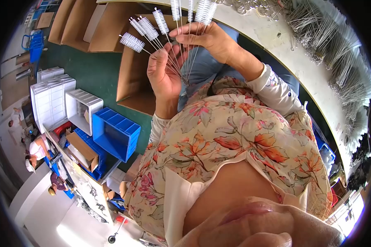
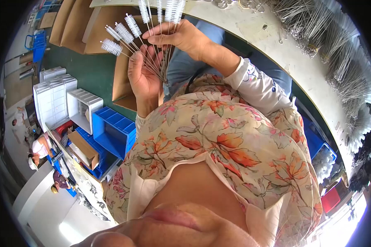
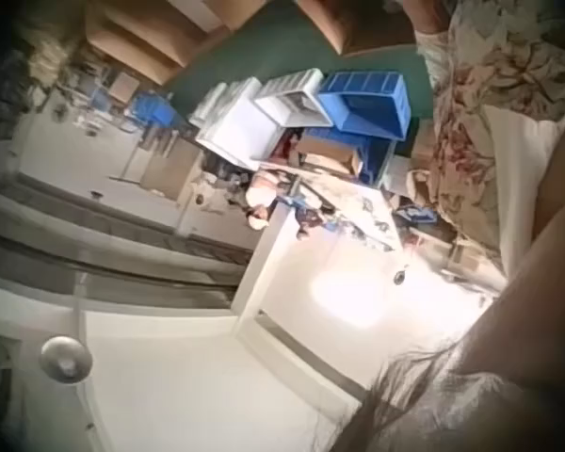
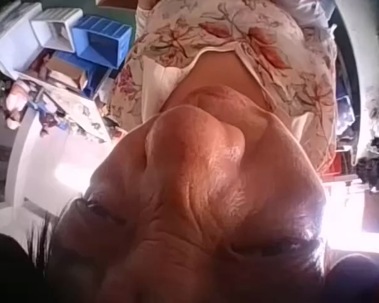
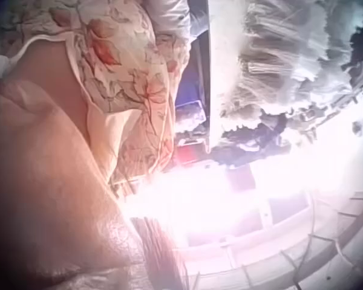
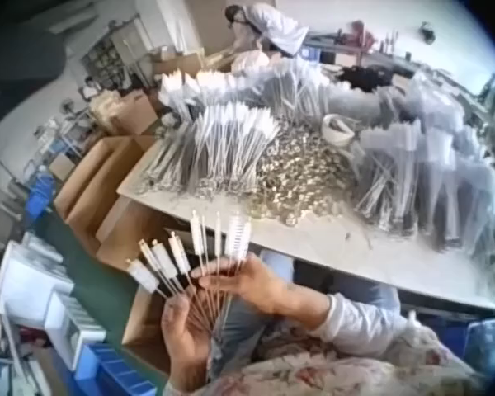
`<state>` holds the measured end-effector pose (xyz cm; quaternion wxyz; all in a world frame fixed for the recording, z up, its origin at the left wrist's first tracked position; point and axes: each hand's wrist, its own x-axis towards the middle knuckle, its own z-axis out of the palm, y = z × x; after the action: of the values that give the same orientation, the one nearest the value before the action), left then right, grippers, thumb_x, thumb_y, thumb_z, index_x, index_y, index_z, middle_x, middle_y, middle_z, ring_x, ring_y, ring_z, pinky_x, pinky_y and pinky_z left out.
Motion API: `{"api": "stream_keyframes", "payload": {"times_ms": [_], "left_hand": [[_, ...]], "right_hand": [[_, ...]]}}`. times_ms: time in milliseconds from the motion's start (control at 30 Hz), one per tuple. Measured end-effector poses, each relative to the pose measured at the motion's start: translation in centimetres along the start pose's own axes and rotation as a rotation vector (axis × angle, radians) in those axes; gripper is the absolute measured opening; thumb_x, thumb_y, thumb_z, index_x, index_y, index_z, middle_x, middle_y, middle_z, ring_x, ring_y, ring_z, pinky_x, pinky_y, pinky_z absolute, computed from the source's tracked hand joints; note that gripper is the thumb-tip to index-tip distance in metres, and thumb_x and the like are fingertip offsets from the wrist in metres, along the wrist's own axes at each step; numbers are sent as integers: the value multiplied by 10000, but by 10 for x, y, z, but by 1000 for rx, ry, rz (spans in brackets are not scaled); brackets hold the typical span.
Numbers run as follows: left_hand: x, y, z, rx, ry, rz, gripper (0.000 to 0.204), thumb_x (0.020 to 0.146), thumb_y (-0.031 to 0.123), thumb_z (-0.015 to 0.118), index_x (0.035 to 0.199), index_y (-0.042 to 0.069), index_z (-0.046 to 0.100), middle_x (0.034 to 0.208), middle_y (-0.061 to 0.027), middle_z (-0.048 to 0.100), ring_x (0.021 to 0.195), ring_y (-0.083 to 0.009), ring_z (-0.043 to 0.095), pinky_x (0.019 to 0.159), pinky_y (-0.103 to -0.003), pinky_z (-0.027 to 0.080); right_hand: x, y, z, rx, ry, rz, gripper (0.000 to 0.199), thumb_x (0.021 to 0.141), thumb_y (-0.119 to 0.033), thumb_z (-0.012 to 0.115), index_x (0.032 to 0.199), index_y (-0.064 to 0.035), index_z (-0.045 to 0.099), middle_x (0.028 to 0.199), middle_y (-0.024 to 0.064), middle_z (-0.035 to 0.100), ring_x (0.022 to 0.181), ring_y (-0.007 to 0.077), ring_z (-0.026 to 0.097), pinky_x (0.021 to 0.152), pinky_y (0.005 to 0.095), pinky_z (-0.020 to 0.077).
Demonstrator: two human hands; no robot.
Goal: Assembling small white cleaning brushes onto metal split rings in a workshop environment.
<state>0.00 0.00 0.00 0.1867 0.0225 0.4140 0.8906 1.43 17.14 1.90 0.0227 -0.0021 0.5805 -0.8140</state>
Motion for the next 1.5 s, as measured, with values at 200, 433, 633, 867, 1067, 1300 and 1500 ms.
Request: {"api": "stream_keyframes", "payload": {"times_ms": [200,433,633,867,1067,1300,1500], "left_hand": [[-11,-8,3,-24,136,-22,71,887,95,558,942,54,542,1049,-101,625,940,-230,627,794,-431,550],[-20,-7,-18,-4,132,-8,133,919,155,510,964,65,596,1071,-82,638,1011,-230,605,869,-440,507],[-23,-11,-30,-54,135,-14,147,923,156,496,976,67,601,1080,-88,639,1008,-238,609,874,-437,503],[-20,-9,-30,-50,173,-33,183,927,161,483,1005,33,588,1081,-95,636,1030,-237,594,906,-447,485],[-18,-11,-31,-120,222,-49,123,909,140,512,967,47,568,1050,-92,633,973,-239,617,837,-455,537],[-15,-12,-33,-142,213,-69,130,912,139,502,965,40,567,1054,-101,630,986,-240,611,850,-464,532],[-14,-13,-37,-154,164,-85,202,935,160,466,1010,18,589,1090,-115,632,1041,-241,597,950,-466,458]], "right_hand": [[-7,22,-9,157,-17,71,219,841,-173,657,1030,-63,673,1005,23,660,835,95,598,737,236,472],[-6,35,-4,250,-103,119,168,844,-164,651,995,-93,675,1088,49,642,853,113,610,769,255,490],[-6,42,-4,222,-217,161,264,887,-217,594,1110,-80,627,1060,32,636,832,121,619,769,251,486],[-6,38,-8,257,-352,122,393,927,-299,521,1243,-65,541,965,-9,593,868,114,599,811,234,444],[-6,40,-12,274,-353,146,417,932,-305,509,1280,-76,506,1034,3,584,926,111,578,838,245,433],[-5,44,-17,238,-357,144,418,942,-295,487,1288,-60,492,1052,29,588,954,130,576,858,282,438],[-5,43,-19,349,-348,260,386,948,-259,470,1284,-74,502,1096,32,583,983,112,548,895,254,413]]}}
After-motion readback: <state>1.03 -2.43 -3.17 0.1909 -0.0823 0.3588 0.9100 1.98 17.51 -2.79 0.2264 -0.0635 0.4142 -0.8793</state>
